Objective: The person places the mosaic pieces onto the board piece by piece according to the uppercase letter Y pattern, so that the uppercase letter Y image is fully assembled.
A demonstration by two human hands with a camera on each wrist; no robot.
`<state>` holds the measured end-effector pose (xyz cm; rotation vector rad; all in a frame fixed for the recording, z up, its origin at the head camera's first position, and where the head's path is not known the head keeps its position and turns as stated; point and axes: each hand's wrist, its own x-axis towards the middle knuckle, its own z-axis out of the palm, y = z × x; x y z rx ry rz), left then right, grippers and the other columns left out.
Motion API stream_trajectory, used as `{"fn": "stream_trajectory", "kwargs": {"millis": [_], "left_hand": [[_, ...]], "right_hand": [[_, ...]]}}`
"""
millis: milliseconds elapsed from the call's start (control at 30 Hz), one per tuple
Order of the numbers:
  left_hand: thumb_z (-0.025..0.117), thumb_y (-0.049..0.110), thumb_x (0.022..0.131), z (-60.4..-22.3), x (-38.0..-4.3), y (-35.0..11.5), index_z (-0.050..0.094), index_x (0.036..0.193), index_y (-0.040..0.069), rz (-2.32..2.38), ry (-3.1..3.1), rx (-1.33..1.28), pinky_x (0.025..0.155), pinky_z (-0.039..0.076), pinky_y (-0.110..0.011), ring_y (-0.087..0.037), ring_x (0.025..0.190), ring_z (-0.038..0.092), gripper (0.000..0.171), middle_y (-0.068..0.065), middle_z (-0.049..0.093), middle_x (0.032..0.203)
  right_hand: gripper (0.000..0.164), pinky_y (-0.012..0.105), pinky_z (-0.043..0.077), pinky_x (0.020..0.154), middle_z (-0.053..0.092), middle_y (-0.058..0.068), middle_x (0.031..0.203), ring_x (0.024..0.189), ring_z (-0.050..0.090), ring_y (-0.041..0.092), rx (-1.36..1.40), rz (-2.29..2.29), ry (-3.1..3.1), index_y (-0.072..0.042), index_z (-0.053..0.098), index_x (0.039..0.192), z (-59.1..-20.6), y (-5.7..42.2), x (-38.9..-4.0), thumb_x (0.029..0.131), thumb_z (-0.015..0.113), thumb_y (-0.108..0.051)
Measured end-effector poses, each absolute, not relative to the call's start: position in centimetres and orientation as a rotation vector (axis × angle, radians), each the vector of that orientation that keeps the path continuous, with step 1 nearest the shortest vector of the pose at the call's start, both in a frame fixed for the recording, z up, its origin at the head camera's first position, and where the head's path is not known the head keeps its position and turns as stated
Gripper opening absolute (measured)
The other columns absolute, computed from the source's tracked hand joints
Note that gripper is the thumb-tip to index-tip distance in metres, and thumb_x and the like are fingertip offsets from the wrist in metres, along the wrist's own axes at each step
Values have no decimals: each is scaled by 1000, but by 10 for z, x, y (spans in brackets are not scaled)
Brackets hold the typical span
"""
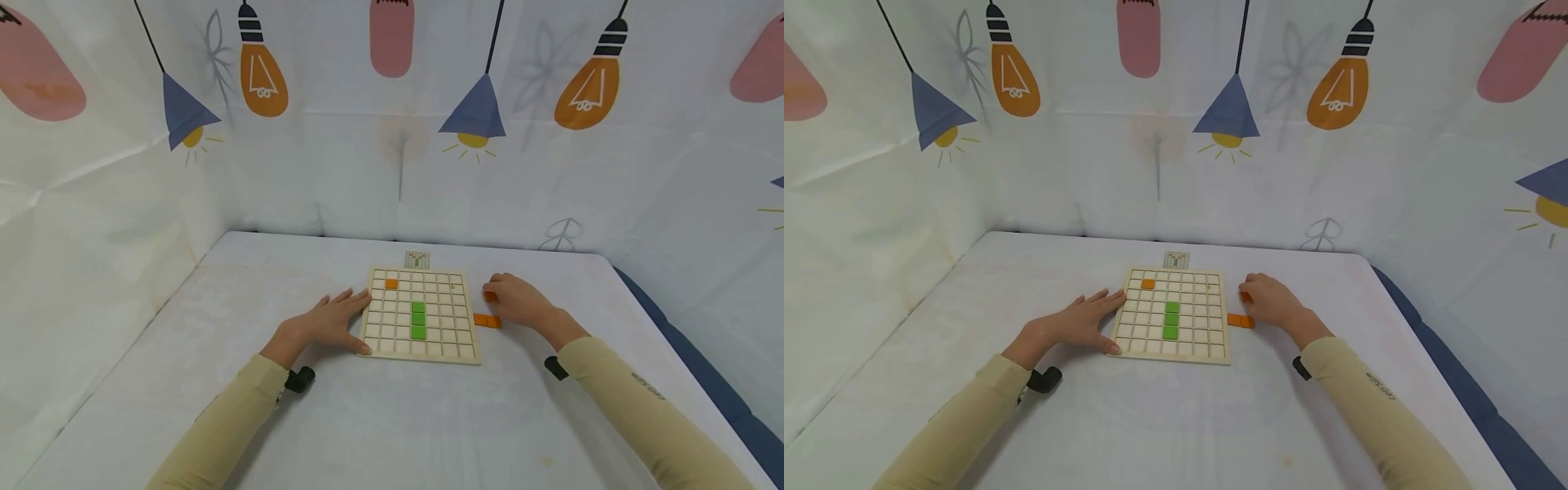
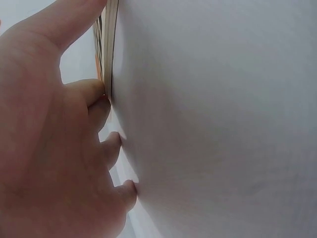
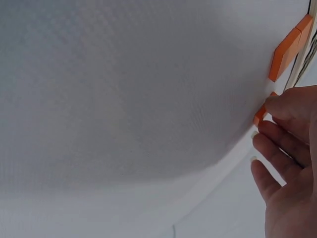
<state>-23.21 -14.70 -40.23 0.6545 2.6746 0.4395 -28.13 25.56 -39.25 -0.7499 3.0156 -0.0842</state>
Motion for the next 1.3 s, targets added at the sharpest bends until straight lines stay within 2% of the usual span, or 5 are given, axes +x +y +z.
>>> {"fn": "stream_trajectory", "kwargs": {"millis": [167, 700, 1067, 1300], "left_hand": [[73, 69, 75, -403, -231, -148, 14, 161, 20, 448, 2680, 657, 123, 6, -64, -28, 157, 2, 116, 4, 10, 169], [74, 68, 75, -403, -229, -147, 16, 161, 20, 458, 2685, 645, 122, 7, -64, -28, 157, 4, 115, 4, 12, 169], [73, 68, 76, -399, -229, -146, 14, 161, 22, 423, 2675, 625, 124, 6, -62, -27, 158, 2, 114, 6, 9, 169], [74, 68, 76, -400, -228, -146, 14, 161, 22, 434, 2678, 621, 124, 6, -62, -27, 158, 3, 114, 7, 10, 169]], "right_hand": [[33, 45, 52, 88, 65, 11, 108, 96, 58, 27, -767, -82, 3038, -1, 69, 119, -393, 253, -279, 87, 62, -1], [13, 39, 48, 79, 61, 5, 93, 88, 52, 23, -832, -106, 3053, -6, 72, 94, -400, 255, -283, 85, 65, -1], [10, 38, 48, 81, 59, 3, 91, 89, 50, 22, -769, -228, 3025, -7, 72, 92, -397, 255, -284, 83, 69, -4], [8, 32, 46, 73, 57, 1, 86, 80, 49, 18, -776, -257, 2999, -13, 69, 85, -397, 255, -287, 81, 68, -6]]}}
